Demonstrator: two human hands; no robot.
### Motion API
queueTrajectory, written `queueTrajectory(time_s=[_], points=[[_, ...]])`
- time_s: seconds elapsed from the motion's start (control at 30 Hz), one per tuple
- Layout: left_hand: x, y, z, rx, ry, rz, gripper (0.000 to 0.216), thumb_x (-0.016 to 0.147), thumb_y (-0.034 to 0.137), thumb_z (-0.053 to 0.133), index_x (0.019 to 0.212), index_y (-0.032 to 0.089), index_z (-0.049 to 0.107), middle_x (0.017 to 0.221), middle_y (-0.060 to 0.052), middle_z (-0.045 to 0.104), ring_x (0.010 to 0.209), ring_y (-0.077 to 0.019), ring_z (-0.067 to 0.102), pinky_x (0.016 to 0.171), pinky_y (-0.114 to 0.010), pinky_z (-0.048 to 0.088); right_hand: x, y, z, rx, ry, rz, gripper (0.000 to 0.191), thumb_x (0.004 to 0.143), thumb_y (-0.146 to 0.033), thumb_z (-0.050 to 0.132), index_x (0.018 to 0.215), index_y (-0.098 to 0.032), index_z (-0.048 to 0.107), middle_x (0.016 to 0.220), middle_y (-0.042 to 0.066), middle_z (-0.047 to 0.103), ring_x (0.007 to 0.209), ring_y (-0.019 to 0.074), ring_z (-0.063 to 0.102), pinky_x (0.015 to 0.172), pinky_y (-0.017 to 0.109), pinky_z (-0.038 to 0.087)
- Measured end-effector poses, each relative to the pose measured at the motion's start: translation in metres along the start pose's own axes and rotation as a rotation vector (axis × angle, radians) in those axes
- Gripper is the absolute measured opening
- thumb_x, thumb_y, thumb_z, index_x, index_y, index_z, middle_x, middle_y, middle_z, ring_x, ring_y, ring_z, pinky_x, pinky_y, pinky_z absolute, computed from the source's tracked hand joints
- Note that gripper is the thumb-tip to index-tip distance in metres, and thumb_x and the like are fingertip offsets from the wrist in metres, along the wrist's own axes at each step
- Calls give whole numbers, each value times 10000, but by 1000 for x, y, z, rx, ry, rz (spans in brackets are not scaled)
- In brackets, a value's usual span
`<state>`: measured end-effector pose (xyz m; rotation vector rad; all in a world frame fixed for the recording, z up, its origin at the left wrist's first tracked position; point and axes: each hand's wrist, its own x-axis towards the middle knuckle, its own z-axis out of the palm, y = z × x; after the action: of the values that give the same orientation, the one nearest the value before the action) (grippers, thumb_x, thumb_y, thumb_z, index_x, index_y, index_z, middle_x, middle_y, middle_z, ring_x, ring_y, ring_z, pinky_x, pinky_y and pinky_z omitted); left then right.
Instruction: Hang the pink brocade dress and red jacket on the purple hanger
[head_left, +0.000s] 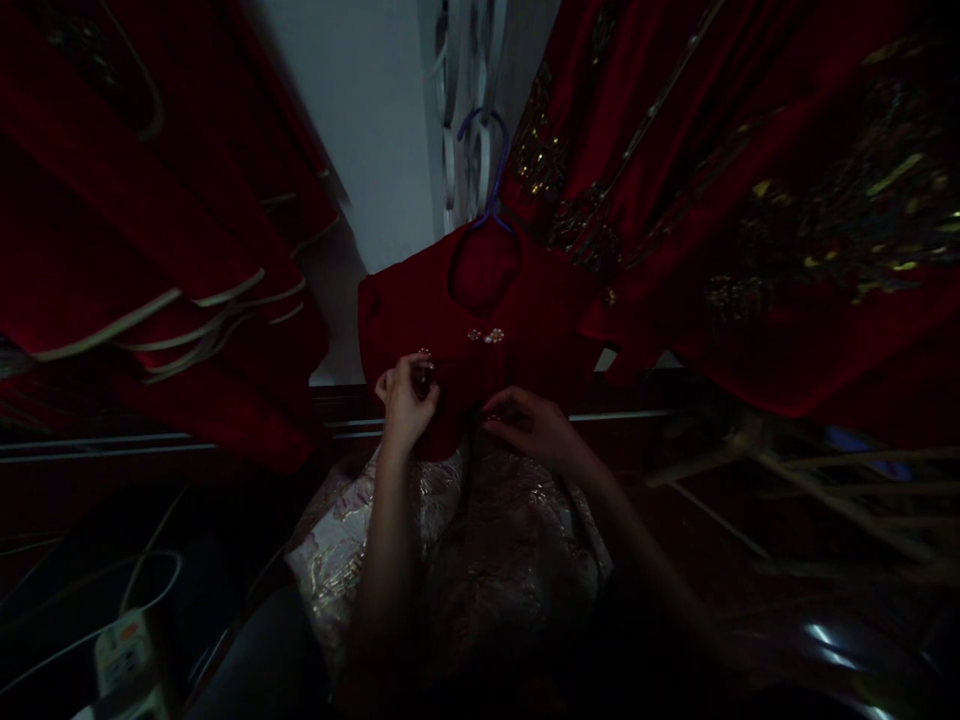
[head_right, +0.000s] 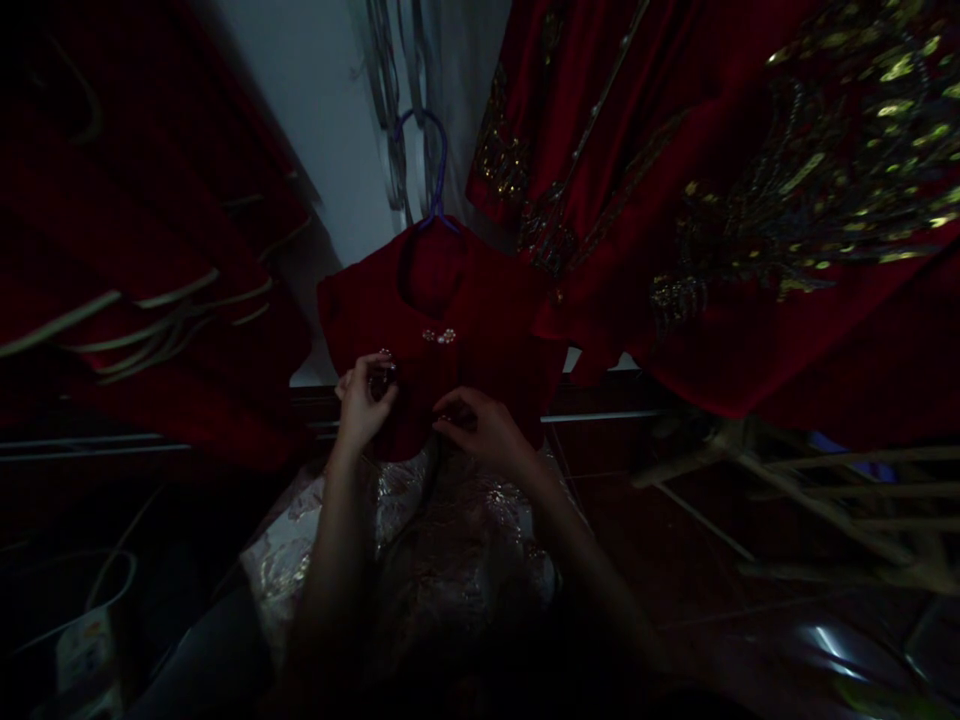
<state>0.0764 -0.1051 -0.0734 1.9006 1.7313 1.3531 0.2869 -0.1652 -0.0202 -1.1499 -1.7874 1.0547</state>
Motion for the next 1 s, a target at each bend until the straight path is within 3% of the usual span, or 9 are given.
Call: queueTrajectory(time_s=[0.13,0.3,0.5,0.8,1.0], points=[[1,6,-1,-14,-28,-2,316,756,177,598,1052,287,597,982,21,701,995,-207,605,1067,-486,239,10,-3,-1,104,-36,-20,217,815,-275,644,1025,-221,624,981,22,680,859,128,654,780,275,534],[5,6,2,-213,50,-40,271,783,229,598,1050,242,647,945,-15,718,883,-171,651,950,-372,431,50,-1,10,199,76,-115,219,835,-299,610,1034,-209,598,981,35,684,909,138,652,785,274,533],[4,9,5,-331,112,-72,287,811,295,588,1072,210,675,1036,-49,717,900,-168,668,888,-319,501,90,8,36,30,203,-155,172,777,-218,630,940,-202,579,901,12,653,797,113,627,669,219,521],[4,4,10,-299,154,-167,268,776,298,612,1010,208,708,974,-47,739,858,-175,695,827,-326,541,93,13,52,-53,269,-181,93,839,-226,540,931,-214,544,955,23,653,843,125,636,732,252,531],[3,7,7,-241,198,-148,238,767,293,621,965,206,721,913,-44,747,829,-171,698,818,-319,538,90,12,54,-29,325,-198,54,853,-241,527,900,-216,525,926,13,636,838,120,635,715,232,531]])
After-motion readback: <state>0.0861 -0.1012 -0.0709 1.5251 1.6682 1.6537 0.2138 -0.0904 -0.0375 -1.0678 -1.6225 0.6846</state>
